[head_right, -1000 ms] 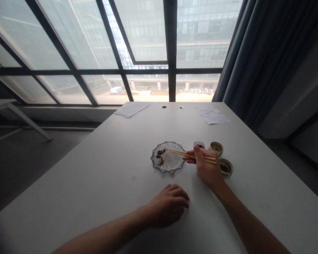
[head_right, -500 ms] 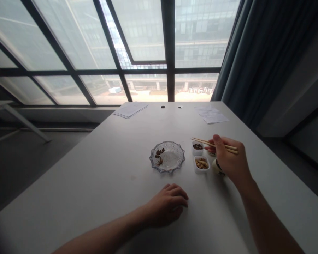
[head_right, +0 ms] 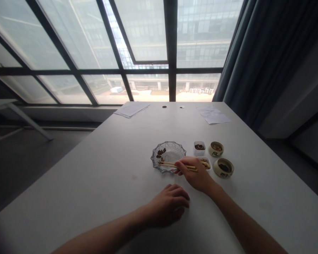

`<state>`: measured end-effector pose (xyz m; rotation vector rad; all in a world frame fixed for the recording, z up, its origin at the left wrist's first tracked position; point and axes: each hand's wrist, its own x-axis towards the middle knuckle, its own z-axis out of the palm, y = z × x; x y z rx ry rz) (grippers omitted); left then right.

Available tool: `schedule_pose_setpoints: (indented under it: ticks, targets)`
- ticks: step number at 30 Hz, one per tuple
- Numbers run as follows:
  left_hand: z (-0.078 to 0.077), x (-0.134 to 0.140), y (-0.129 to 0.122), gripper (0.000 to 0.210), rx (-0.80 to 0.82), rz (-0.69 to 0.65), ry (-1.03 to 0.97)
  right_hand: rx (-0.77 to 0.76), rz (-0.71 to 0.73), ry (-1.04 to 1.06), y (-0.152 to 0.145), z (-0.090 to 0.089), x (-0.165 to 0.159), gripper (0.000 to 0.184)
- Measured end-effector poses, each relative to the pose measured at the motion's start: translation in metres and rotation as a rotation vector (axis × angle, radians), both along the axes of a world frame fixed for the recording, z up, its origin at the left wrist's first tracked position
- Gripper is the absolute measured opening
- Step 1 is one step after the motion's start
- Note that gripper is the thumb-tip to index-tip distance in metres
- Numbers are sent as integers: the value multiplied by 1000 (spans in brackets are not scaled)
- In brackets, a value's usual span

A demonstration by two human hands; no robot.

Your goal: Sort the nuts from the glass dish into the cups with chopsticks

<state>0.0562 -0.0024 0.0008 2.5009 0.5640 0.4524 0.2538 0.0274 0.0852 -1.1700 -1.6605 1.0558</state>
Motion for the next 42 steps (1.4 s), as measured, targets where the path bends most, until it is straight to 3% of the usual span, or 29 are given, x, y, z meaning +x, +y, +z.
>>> schedule_pose_setpoints:
  ticks: [4,9,12,15,19,24,32,35,39,42]
  targets:
    - [0,0,0,19,0,-2,-3,-55,-44,99,2,-12,-4,58]
    - [0,0,0,18,-9,-2,-22,-85,-215,215,5,-20,-9,65]
    - [0,0,0,19,-12,-1,-13,-82,-266,267,3,-8,-9,63]
    - [0,0,0,18,-13,-3,-4,-20,-327,285,-2,16,3,59]
    - [-1,0,0,18,-14,-2,-9,122,-505,158,-8,43,35,53]
    - [0,0,1,19,-28,-3,-30,213,-706,-47,-5,49,72,53]
    - [0,0,0,19,-41,-4,-45,210,-634,9,-6,52,65,49]
    - [0,0,0,18,-35,3,-52,110,-495,93,-11,51,47,49]
    - [0,1,0,18,-24,2,-56,39,-259,142,-9,31,22,52]
    - [-1,1,0,19,-15,0,-49,46,-171,140,-3,7,6,53]
